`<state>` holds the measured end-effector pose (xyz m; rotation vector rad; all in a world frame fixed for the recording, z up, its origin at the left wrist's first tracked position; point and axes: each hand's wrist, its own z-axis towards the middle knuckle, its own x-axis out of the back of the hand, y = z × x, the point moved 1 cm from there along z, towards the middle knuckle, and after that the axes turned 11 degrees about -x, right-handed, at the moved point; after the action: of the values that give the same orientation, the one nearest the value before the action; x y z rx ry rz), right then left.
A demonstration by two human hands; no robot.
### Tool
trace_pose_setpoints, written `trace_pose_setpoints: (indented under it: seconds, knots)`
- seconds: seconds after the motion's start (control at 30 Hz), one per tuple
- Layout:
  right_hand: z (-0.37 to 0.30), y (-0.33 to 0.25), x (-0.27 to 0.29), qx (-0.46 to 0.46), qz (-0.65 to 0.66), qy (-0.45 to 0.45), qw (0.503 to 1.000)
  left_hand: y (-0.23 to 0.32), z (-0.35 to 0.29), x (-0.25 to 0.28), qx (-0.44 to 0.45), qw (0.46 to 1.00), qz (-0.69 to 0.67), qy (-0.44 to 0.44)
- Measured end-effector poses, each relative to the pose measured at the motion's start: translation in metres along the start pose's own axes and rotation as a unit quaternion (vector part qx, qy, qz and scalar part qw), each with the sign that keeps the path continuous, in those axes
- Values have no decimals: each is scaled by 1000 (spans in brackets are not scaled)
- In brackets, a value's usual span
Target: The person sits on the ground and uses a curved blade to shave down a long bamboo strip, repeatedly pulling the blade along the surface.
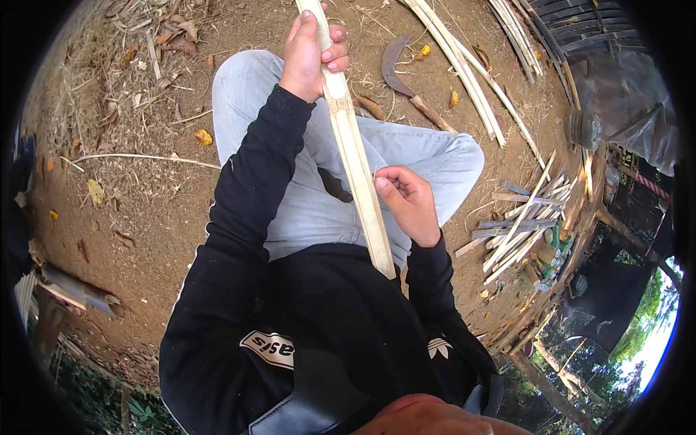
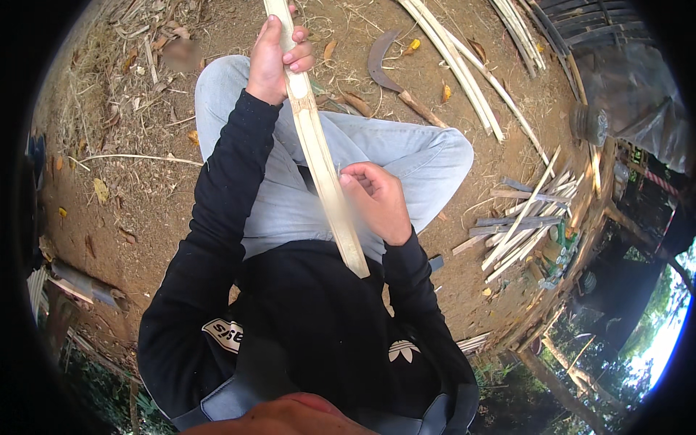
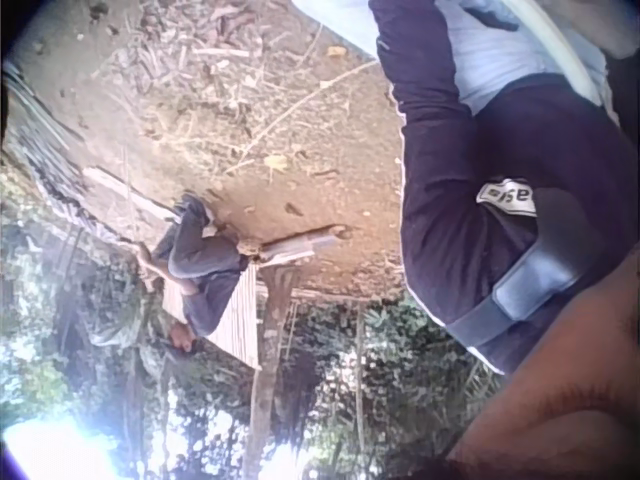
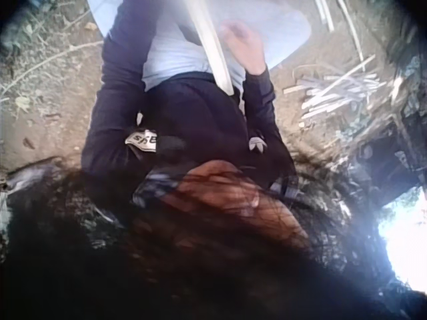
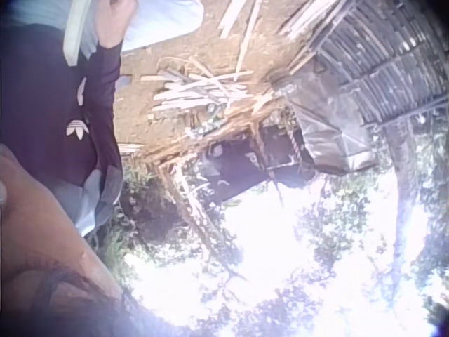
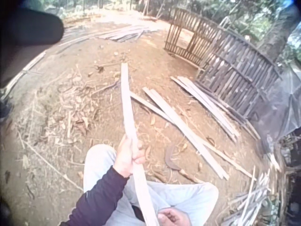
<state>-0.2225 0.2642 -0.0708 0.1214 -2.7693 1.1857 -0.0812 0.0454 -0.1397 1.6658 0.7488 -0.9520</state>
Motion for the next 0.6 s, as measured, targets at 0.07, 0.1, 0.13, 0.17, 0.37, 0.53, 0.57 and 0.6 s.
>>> trace_pose_setpoints:
  seconds: [0.07, 0.1, 0.13, 0.17, 0.37, 0.53, 0.57, 0.6]
  knots:
    - [-1, -2, -4, 0, 31, -9, 999, -5, 2, 4, 3, 999, 8, 43]
    - [-1, -3, -5, 0, 47, -12, 999, -7, 2, 5, 2, 999, 6, 46]
    - [-1, -4, -6, 6, 42, -10, 999, -9, 3, 5, 1, 999, 3, 49]
    - [0, -5, -7, 12, 36, -8, 999, -10, 3, 5, -1, 999, 1, 53]
    - [0, -2, -4, 20, 16, 1, 1000, -9, 1, 1, 12, 999, -14, 36]
    - [-2, 7, -1, 51, -15, 33, 998, -14, 1, 4, 18, 999, -34, 23]
    - [-4, 9, 1, 62, -24, 39, 997, -14, 1, 3, 21, 999, -35, 22]
    - [-5, 11, 2, 73, -34, 44, 996, -14, 0, 2, 22, 999, -32, 22]
